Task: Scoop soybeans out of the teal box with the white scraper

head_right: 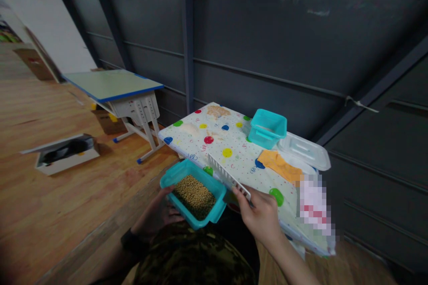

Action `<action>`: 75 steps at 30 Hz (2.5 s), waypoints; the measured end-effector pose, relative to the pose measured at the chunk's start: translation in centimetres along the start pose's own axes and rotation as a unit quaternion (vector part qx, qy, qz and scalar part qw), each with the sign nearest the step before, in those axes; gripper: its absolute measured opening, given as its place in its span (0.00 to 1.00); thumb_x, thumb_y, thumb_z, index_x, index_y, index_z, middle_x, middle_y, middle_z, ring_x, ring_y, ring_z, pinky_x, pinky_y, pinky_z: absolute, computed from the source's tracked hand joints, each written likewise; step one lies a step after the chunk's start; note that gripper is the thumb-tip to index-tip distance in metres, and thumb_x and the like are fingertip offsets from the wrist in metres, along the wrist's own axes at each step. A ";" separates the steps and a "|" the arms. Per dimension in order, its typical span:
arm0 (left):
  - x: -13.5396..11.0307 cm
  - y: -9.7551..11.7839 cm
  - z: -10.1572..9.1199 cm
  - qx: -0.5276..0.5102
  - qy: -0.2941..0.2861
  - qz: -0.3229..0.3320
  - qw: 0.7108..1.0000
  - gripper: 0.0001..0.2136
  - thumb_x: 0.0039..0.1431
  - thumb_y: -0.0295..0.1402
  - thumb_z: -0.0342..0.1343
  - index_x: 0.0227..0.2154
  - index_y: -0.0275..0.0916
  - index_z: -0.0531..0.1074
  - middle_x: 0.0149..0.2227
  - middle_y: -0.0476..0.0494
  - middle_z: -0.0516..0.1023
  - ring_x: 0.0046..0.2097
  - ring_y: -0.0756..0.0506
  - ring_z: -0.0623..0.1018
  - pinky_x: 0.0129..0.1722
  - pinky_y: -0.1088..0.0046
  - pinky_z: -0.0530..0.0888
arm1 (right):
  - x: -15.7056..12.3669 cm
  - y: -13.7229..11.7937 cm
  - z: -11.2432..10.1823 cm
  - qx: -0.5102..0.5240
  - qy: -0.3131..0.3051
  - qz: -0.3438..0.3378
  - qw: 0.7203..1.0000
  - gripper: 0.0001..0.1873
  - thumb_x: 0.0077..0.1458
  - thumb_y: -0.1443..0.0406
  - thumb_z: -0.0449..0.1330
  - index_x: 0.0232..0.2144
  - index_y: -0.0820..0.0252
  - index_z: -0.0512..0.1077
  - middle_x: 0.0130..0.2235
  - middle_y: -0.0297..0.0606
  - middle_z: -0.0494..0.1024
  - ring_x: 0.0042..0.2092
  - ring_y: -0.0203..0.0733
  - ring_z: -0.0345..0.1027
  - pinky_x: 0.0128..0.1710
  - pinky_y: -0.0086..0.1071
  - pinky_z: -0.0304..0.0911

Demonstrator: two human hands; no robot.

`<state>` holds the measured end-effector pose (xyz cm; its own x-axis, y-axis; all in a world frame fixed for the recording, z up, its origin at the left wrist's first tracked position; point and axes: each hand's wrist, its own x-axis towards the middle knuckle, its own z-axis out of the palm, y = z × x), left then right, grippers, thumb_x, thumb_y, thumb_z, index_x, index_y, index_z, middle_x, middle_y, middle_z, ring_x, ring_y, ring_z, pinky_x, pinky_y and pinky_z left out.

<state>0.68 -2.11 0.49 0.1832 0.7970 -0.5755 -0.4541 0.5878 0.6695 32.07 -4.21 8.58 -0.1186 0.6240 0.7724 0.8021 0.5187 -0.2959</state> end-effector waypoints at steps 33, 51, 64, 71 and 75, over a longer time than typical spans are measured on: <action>-1.6 1.1 0.1 0.007 0.006 0.028 1.000 0.43 0.59 0.50 0.73 0.72 0.46 0.60 0.40 0.45 0.84 0.36 0.35 0.89 0.43 0.55 0.85 | 3.1 -0.4 3.7 0.081 -0.048 0.197 0.976 0.37 0.68 0.39 0.65 0.16 0.56 0.76 0.16 0.36 0.74 0.18 0.40 0.64 0.20 0.32 0.55; -2.2 1.4 0.4 0.013 0.003 0.030 0.999 0.45 0.62 0.50 0.71 0.76 0.44 0.57 0.43 0.39 0.86 0.43 0.29 0.91 0.45 0.54 0.85 | 4.0 1.9 2.3 0.091 -0.002 0.270 0.959 0.33 0.60 0.38 0.69 0.20 0.58 0.81 0.19 0.37 0.75 0.23 0.43 0.66 0.22 0.34 0.59; -1.7 1.2 0.1 -0.010 0.006 0.021 1.000 0.40 0.63 0.48 0.72 0.71 0.45 0.61 0.37 0.46 0.82 0.39 0.33 0.89 0.47 0.52 0.86 | 4.5 3.6 1.3 -0.010 0.021 0.251 0.968 0.35 0.63 0.37 0.63 0.17 0.55 0.76 0.18 0.39 0.75 0.20 0.45 0.67 0.24 0.36 0.57; -0.9 0.6 -0.5 -0.033 -0.001 0.018 0.999 0.51 0.54 0.51 0.79 0.76 0.46 0.60 0.45 0.38 0.87 0.44 0.30 0.90 0.52 0.45 0.85 | 6.0 3.7 3.8 0.007 -0.027 0.238 0.971 0.41 0.63 0.29 0.58 0.16 0.53 0.70 0.16 0.38 0.71 0.20 0.41 0.62 0.23 0.35 0.51; -0.9 0.9 -0.3 -0.022 0.007 0.005 1.000 0.50 0.55 0.51 0.77 0.75 0.46 0.60 0.61 0.28 0.85 0.51 0.27 0.91 0.52 0.49 0.87 | 6.0 3.5 4.5 0.024 -0.053 0.218 0.974 0.42 0.64 0.29 0.59 0.15 0.52 0.67 0.15 0.36 0.66 0.20 0.39 0.58 0.23 0.35 0.50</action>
<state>-0.15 -2.35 1.44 0.1656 0.8011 -0.5752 -0.4936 0.5723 0.6549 31.50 3.96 9.61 0.1650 0.8463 0.5064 0.7618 0.2168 -0.6105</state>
